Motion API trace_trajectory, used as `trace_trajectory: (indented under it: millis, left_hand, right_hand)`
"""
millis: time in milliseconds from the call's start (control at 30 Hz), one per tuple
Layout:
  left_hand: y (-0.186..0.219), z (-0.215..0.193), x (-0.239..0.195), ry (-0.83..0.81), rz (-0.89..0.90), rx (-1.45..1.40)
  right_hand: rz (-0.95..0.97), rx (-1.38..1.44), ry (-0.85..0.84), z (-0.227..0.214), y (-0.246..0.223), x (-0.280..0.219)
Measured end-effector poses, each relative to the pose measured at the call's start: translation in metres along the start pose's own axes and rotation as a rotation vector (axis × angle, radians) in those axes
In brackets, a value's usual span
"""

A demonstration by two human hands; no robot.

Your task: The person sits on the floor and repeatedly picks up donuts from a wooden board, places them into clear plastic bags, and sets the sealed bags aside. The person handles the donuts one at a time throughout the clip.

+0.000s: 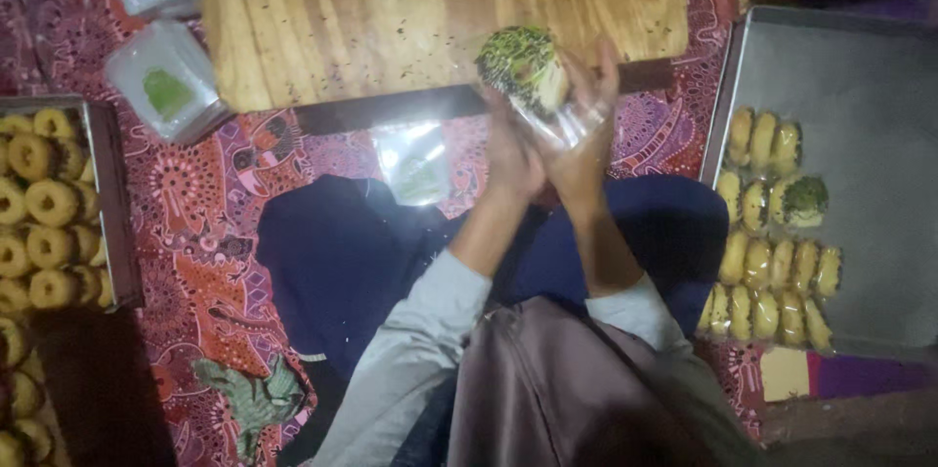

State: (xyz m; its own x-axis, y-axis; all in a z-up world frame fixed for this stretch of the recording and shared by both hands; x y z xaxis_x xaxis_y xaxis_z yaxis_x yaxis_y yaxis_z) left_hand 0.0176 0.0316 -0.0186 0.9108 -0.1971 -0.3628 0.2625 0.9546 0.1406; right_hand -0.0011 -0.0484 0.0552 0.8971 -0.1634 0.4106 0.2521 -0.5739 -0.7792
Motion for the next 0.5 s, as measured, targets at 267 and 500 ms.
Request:
trace_trajectory:
  millis: [267, 500]
  left_hand:
    - [0.068, 0.004, -0.105, -0.053, 0.866, 1.808]
    - [0.17, 0.009, -0.179, -0.295, 1.202, 2.077]
  right_hand:
    - [-0.045, -0.041, -0.115, 0.047, -0.019, -0.026]
    - [0.135, 0.616, -0.659, 0.093, -0.06, -0.06]
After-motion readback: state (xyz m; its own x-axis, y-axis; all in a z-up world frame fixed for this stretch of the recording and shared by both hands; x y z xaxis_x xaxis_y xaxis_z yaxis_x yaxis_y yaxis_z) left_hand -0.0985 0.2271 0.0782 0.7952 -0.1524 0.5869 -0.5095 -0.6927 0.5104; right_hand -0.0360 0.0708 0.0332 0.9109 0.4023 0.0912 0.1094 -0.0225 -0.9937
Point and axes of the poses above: each hand's wrist, its own x-axis towards the middle knuckle, its own z-axis out of the palm, y = z × x, the point moved 3 cm from there along x, towards the middle knuckle, and after that the axes turned 2 degrees about -z, right-handed, at the moved point
